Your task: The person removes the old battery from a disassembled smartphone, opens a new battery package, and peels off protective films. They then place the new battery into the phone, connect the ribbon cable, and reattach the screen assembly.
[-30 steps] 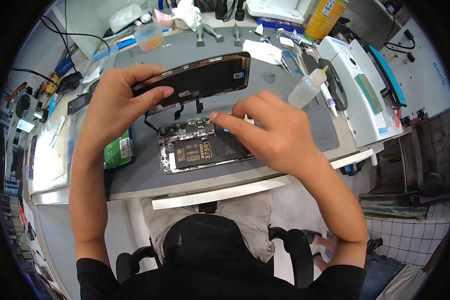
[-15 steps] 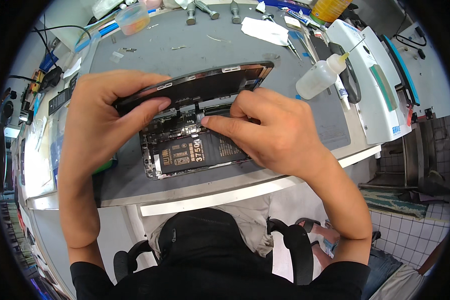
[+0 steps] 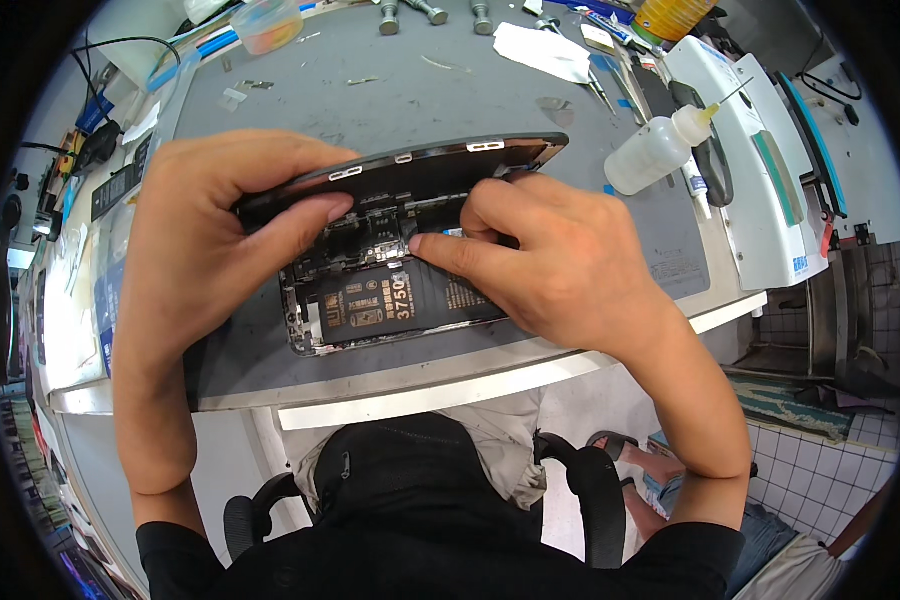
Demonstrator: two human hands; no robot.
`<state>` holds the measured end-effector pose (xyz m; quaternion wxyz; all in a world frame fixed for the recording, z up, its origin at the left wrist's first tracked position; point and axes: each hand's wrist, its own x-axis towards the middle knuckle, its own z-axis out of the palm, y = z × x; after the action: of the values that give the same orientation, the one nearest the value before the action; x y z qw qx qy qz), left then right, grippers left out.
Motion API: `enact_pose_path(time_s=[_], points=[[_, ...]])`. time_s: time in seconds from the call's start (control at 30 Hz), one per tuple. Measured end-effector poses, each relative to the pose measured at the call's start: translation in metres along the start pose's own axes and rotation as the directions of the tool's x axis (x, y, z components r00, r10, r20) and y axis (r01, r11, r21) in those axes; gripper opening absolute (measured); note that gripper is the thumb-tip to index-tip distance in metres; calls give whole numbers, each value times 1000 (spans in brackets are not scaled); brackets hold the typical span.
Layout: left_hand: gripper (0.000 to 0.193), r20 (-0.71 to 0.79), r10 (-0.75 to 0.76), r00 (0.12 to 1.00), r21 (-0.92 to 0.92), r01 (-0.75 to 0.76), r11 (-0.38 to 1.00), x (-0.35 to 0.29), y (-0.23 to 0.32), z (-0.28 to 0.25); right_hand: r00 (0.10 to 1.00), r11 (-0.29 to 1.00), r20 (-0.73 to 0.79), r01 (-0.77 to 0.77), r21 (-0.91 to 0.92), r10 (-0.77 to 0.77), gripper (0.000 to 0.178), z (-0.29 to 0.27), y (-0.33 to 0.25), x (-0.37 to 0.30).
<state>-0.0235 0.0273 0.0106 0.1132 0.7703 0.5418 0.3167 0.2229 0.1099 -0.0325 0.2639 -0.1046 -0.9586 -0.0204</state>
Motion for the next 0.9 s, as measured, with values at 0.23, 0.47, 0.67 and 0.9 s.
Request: enact_pose_path(time_s=[0.23, 0.47, 0.67, 0.9], points=[[20, -3, -6, 1000, -15, 6, 1000, 0, -1, 1, 999, 995, 27, 45, -85, -43, 46, -1, -1, 0], [20, -19, 9, 1000, -11, -9, 1000, 0, -1, 2, 995, 979, 77, 84, -187, -71, 45, -8, -9, 3], [19, -18, 8, 1000, -22, -8, 1000, 1, 0, 2, 983, 979, 177, 1, -203, 36, 33, -16, -22, 10], [19, -9, -40, 999, -60, 40, 997, 1, -1, 1, 942, 987, 313, -84, -136, 123, 23, -26, -28, 17]])
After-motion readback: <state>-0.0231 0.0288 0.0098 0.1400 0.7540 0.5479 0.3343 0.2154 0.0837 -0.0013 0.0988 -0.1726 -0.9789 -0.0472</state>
